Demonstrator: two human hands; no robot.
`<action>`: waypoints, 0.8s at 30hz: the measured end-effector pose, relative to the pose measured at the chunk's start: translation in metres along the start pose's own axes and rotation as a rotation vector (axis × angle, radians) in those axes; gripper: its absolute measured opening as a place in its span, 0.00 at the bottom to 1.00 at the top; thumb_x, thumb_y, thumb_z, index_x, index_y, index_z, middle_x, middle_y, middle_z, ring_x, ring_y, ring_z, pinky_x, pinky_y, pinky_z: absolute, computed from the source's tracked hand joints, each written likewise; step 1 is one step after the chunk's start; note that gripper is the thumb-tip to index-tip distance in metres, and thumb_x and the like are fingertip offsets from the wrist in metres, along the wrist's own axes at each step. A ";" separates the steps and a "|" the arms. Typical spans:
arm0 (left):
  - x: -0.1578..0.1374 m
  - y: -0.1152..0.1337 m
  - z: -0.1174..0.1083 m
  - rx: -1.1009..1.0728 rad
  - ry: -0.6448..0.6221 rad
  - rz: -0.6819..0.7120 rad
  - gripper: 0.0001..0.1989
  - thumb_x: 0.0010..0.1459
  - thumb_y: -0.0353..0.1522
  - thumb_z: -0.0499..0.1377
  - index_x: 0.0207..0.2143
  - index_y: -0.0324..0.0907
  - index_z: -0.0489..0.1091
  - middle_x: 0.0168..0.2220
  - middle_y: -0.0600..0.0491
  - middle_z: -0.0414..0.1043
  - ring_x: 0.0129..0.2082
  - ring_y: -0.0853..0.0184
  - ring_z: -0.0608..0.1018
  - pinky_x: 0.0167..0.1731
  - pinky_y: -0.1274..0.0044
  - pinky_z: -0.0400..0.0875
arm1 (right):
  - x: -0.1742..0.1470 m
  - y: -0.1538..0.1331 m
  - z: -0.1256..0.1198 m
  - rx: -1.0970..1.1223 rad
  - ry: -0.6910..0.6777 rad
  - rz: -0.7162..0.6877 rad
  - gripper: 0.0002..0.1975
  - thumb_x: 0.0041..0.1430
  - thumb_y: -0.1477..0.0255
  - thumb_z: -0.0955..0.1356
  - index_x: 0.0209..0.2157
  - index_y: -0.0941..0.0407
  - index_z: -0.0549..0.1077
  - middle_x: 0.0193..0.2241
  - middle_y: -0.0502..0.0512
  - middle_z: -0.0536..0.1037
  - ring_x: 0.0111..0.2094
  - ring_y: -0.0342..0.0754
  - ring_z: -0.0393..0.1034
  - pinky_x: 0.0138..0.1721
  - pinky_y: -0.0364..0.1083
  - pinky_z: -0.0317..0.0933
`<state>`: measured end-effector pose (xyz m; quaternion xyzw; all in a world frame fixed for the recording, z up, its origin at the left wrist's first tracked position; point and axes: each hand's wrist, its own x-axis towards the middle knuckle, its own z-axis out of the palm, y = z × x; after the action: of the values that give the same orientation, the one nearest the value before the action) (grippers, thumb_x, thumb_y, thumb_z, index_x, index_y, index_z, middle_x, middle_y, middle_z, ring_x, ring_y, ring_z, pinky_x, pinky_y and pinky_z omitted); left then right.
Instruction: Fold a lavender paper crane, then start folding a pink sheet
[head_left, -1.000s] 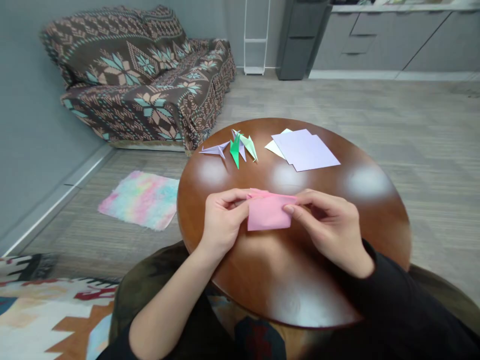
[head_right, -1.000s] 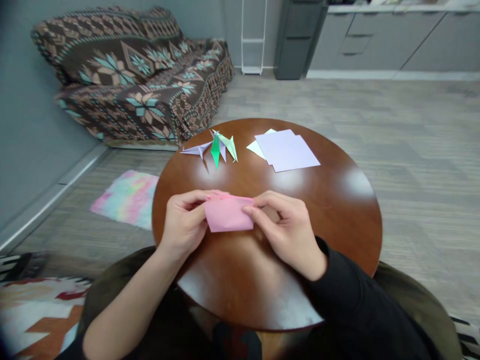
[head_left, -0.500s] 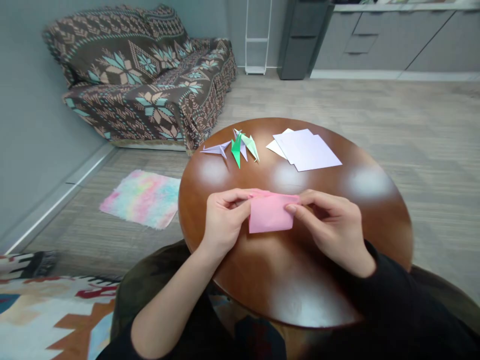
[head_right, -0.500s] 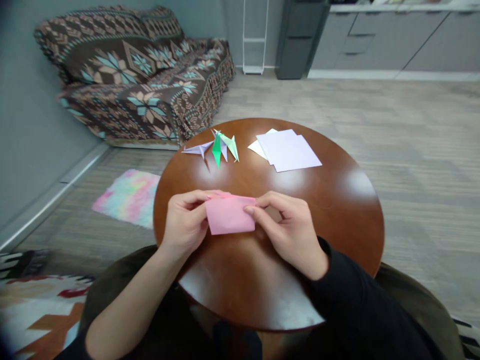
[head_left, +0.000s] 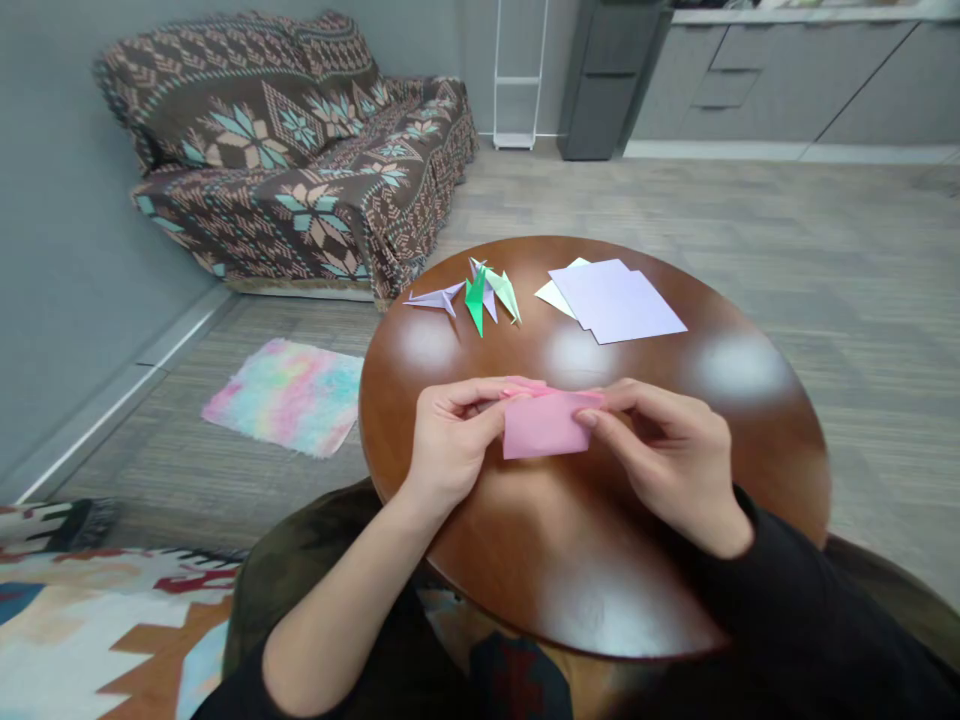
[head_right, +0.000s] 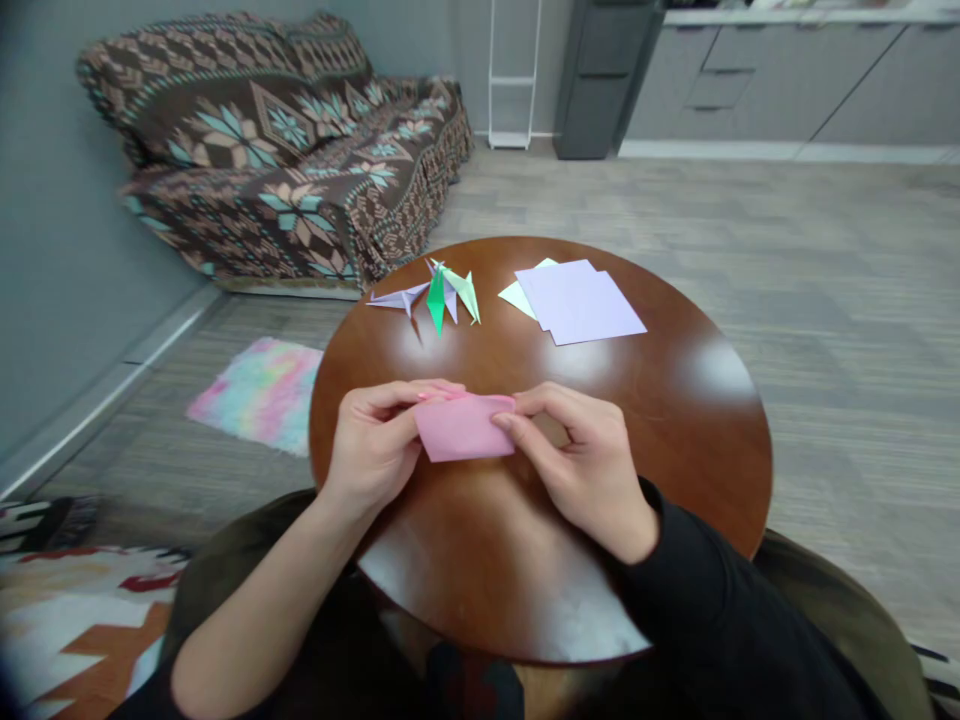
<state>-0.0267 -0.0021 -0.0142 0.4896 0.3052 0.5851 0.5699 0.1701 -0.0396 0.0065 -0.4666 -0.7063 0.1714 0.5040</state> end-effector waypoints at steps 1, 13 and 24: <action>0.000 0.000 0.000 -0.003 -0.003 0.000 0.06 0.53 0.26 0.71 0.30 0.48 0.85 0.36 0.51 0.86 0.41 0.59 0.86 0.46 0.70 0.81 | 0.000 0.000 0.000 0.002 0.000 -0.002 0.06 0.63 0.75 0.73 0.31 0.54 0.77 0.27 0.50 0.82 0.25 0.45 0.73 0.31 0.44 0.68; 0.000 0.001 0.000 0.010 0.000 -0.014 0.05 0.53 0.28 0.72 0.30 0.47 0.85 0.36 0.51 0.86 0.41 0.58 0.86 0.46 0.68 0.81 | -0.002 0.002 -0.001 0.022 -0.016 0.008 0.06 0.63 0.76 0.73 0.31 0.54 0.77 0.27 0.49 0.81 0.26 0.44 0.72 0.31 0.43 0.67; -0.002 0.002 0.002 0.086 -0.028 -0.032 0.02 0.52 0.29 0.72 0.28 0.46 0.84 0.35 0.49 0.86 0.40 0.56 0.86 0.45 0.66 0.81 | -0.003 -0.001 0.000 0.169 -0.111 0.100 0.04 0.64 0.73 0.73 0.33 0.55 0.79 0.32 0.54 0.84 0.31 0.48 0.76 0.34 0.46 0.68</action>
<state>-0.0258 -0.0048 -0.0125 0.5167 0.3298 0.5553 0.5620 0.1700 -0.0425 0.0058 -0.4468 -0.6920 0.2810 0.4925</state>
